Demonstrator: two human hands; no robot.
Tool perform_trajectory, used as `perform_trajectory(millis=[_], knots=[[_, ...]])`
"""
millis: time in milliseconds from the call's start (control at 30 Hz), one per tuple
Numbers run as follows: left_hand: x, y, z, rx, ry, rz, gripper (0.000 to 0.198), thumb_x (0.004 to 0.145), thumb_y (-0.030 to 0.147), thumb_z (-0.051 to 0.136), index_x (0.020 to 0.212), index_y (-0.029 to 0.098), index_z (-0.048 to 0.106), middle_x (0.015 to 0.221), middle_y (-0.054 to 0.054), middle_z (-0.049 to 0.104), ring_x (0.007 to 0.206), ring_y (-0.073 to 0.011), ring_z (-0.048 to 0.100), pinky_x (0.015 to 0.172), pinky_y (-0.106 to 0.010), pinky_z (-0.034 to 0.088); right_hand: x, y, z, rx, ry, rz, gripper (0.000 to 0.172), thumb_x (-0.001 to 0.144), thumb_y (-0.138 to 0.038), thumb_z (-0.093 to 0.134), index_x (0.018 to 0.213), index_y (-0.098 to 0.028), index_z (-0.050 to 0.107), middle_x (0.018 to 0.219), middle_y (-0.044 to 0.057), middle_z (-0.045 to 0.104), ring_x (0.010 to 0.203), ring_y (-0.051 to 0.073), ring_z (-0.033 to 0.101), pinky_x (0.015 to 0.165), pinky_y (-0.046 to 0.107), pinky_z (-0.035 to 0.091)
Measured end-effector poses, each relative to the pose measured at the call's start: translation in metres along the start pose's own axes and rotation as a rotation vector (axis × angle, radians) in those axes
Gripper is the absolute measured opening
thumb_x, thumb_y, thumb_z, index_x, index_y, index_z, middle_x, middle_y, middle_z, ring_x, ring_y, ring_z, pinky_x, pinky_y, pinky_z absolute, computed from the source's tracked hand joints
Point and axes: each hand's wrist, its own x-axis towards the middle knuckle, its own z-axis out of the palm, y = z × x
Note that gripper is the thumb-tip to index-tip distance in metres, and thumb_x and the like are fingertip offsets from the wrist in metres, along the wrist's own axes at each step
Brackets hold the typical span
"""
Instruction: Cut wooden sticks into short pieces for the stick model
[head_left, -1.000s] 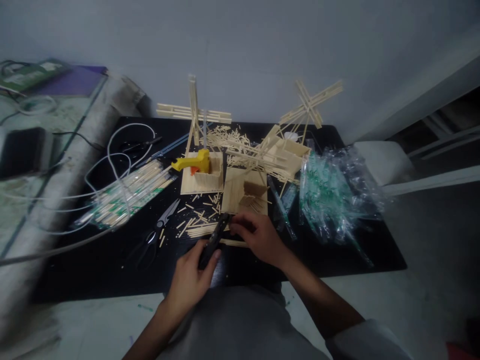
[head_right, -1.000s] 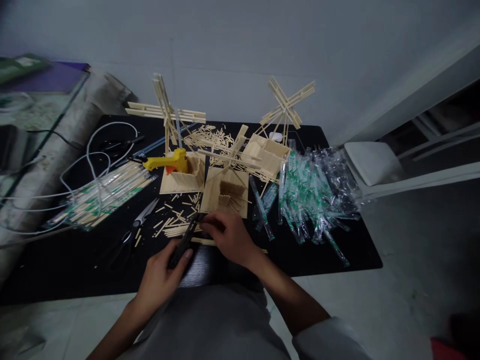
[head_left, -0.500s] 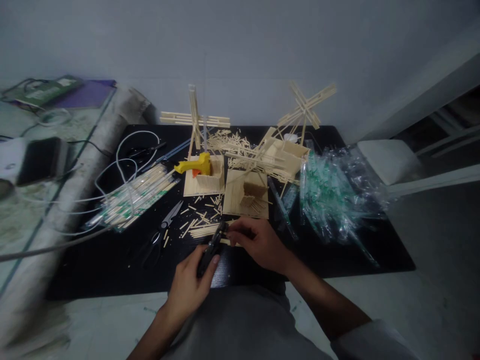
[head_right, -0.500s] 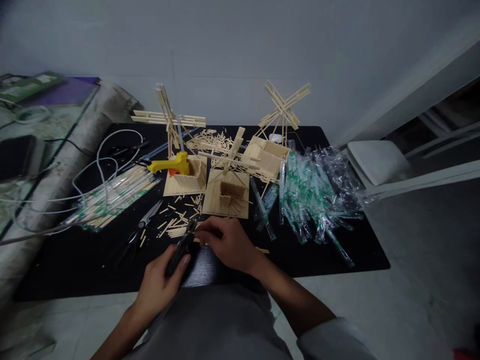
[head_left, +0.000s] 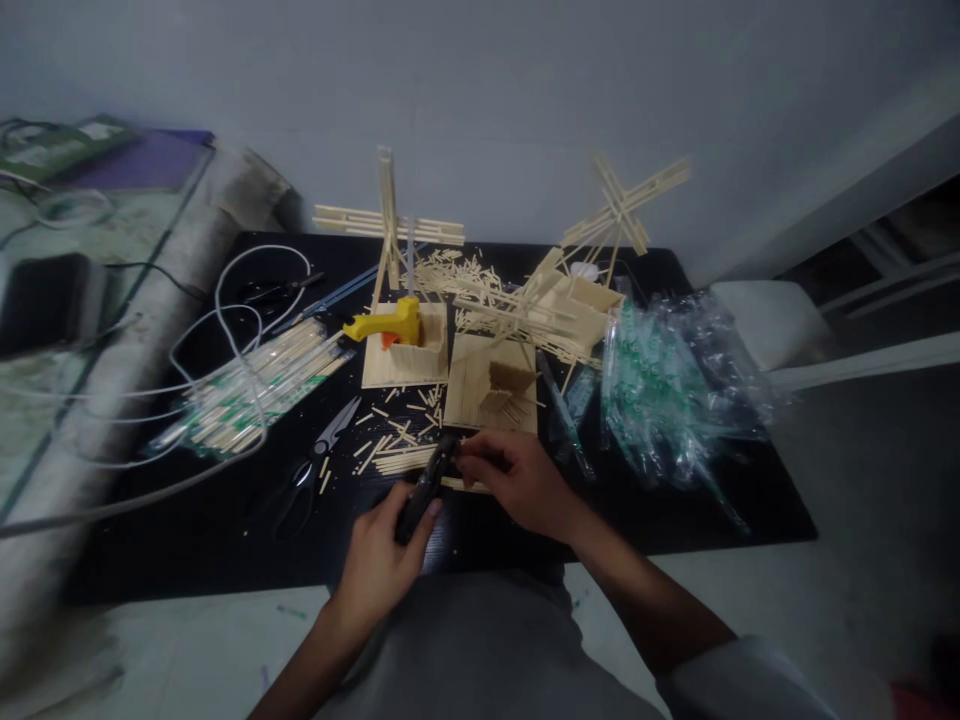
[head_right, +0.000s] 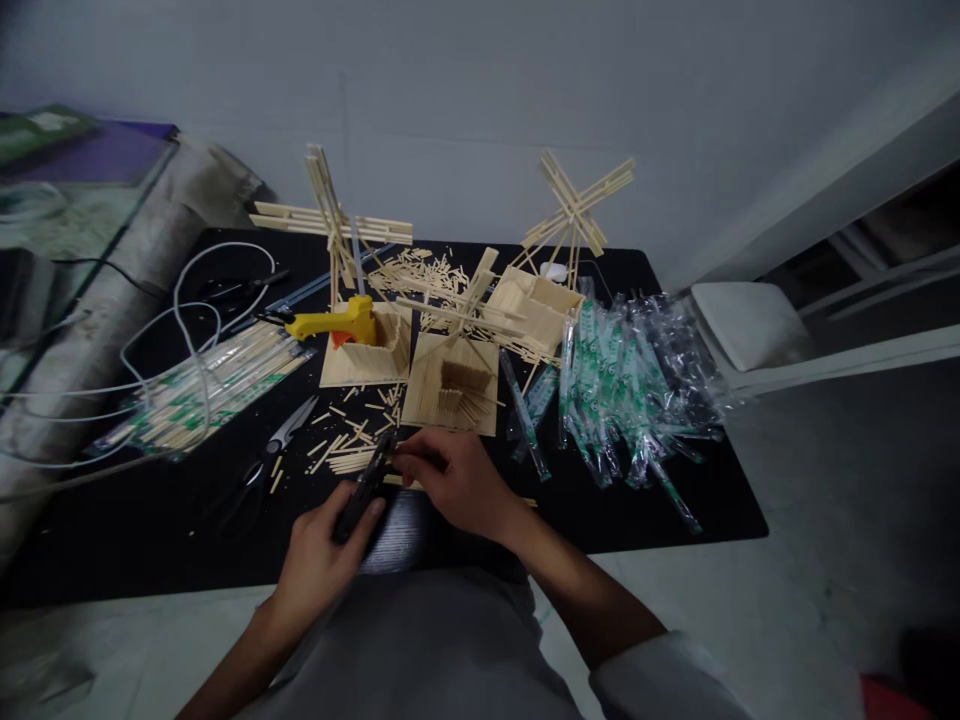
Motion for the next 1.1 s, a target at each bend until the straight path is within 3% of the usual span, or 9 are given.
perform_trajectory(millis=[200, 467, 1100], knots=[[0.0055, 0.0056, 0.0011, -0.029, 0.004, -0.054, 0.03, 0.097, 0.049, 0.056, 0.082, 0.024, 0.062, 0.067, 0.003, 0.07, 0.06, -0.0172, 0.067, 0.063, -0.026, 0.048, 0.0025, 0.0025, 0.0015, -0.009, 0.017, 0.024, 0.017, 0.094, -0.026, 0.065, 0.08, -0.019, 0.07, 0.069, -0.002, 0.069, 0.066, 0.014, 0.063, 0.066, 0.025, 0.046], [0.0066, 0.0013, 0.0058, -0.012, 0.061, -0.017, 0.026, 0.096, 0.044, 0.06, 0.08, 0.023, 0.063, 0.063, 0.005, 0.068, 0.056, -0.0155, 0.066, 0.059, -0.024, 0.046, 0.0035, 0.0027, 0.0008, -0.017, 0.007, 0.041, 0.017, 0.094, -0.028, 0.064, 0.081, -0.019, 0.069, 0.068, -0.002, 0.068, 0.066, 0.013, 0.062, 0.066, 0.025, 0.045], [0.004, 0.0028, 0.0001, -0.014, -0.032, -0.066, 0.027, 0.098, 0.047, 0.056, 0.089, 0.023, 0.063, 0.071, 0.002, 0.07, 0.064, -0.0177, 0.069, 0.064, -0.026, 0.047, 0.0016, 0.006, 0.0009, -0.032, 0.02, 0.006, 0.018, 0.095, -0.028, 0.064, 0.08, -0.018, 0.069, 0.069, -0.001, 0.068, 0.066, 0.013, 0.061, 0.064, 0.025, 0.044]])
